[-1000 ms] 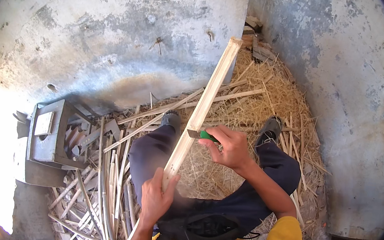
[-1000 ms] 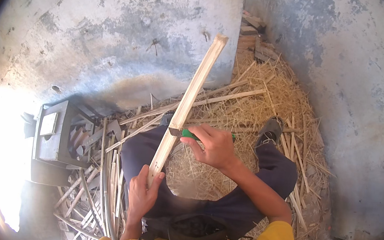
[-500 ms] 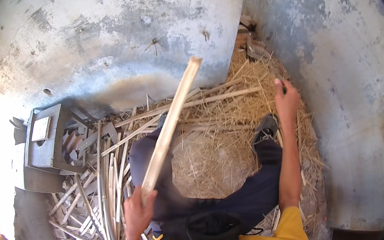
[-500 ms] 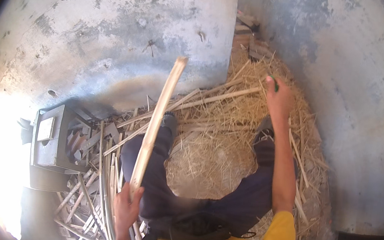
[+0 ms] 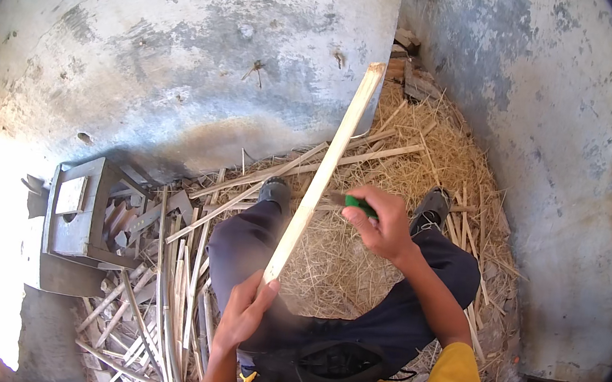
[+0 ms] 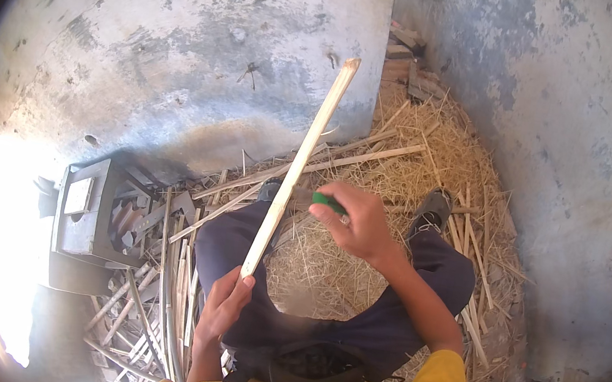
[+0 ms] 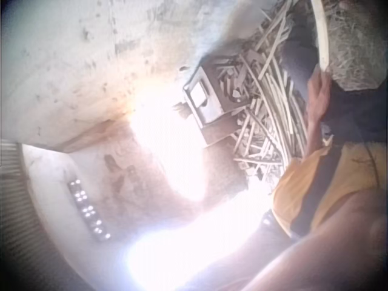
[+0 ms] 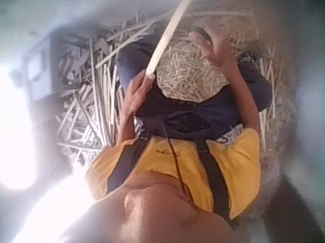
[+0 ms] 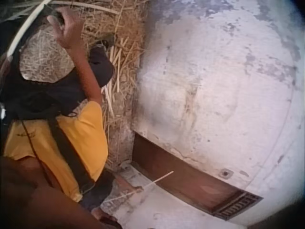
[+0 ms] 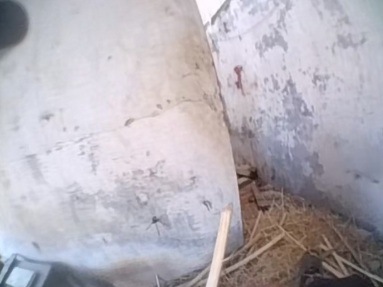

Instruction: The person whittles a thin wooden strip using a utility knife while seated, stripping small shavings from the edges and tip of the wood.

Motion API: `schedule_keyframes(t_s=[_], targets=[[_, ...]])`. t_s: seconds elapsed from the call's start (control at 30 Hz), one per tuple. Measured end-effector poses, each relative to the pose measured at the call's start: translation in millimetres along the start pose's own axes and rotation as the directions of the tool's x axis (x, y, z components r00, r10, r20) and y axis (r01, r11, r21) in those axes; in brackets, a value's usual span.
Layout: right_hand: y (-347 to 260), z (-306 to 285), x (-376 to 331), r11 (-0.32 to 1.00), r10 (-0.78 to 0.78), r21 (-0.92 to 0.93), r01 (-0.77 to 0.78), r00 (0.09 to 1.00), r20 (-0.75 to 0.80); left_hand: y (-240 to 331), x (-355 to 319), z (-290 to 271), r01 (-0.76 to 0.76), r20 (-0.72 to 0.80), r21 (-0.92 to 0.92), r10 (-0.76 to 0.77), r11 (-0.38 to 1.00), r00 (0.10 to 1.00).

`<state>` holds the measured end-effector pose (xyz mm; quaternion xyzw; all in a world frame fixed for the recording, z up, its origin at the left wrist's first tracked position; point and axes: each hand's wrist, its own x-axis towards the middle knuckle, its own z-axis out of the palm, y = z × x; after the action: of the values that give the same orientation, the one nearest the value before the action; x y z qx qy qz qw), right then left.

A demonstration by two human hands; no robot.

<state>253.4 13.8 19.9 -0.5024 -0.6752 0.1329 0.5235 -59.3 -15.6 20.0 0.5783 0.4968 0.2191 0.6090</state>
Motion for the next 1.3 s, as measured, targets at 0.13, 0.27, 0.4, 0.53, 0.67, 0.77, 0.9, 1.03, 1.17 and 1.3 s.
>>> schedule_keyframes(t_s=[0.13, 0.27, 0.4, 0.53, 0.67, 0.77, 0.9, 1.03, 1.17, 1.3], targets=[[-7, 8, -8, 0.986, -0.097, -0.130, 0.101, 0.995, 0.036, -2, 11, 8, -0.027, 0.020, 0.005, 0.027, 1.000, 0.999], [-10, 9, -13, 0.966, -0.106, -0.232, 0.115, 0.993, 0.053, -1, 16, 18, -0.144, -0.014, 0.146, 0.148, 0.979, 0.989], [-11, 2, -13, 0.953, -0.085, -0.289, 0.091, 0.996, 0.033, 6, 9, 25, -0.170, -0.038, 0.306, 0.190, 0.937, 0.981], [-5, 3, -16, 0.941, -0.092, -0.325, 0.094, 0.996, 0.021, -1, 6, 25, -0.178, -0.060, 0.357, 0.212, 0.917, 0.975], [24, -18, 3, 0.918, -0.044, -0.397, -0.006, 0.992, -0.118, -11, -6, 21, -0.140, -0.041, 0.347, 0.164, 0.928, 0.986], [34, -18, 6, 0.922, -0.044, -0.386, -0.028, 0.984, -0.174, -15, -7, 17, -0.105, -0.038, 0.354, 0.126, 0.929, 0.991], [37, -15, 8, 0.906, -0.086, -0.423, 0.010, 0.983, -0.162, -14, -9, 16, -0.082, -0.048, 0.406, 0.111, 0.910, 0.993], [37, -13, 8, 0.893, -0.088, -0.450, 0.021, 0.988, -0.127, -17, -16, 16, -0.042, -0.081, 0.403, 0.081, 0.914, 0.993], [37, -5, 12, 0.903, -0.108, -0.429, 0.033, 0.982, -0.152, -19, -17, 13, -0.055, -0.100, 0.426, 0.108, 0.903, 0.989], [37, -1, 16, 0.925, -0.084, -0.379, 0.020, 0.985, -0.153, -24, -17, 9, -0.028, -0.112, 0.436, 0.086, 0.900, 0.990]])
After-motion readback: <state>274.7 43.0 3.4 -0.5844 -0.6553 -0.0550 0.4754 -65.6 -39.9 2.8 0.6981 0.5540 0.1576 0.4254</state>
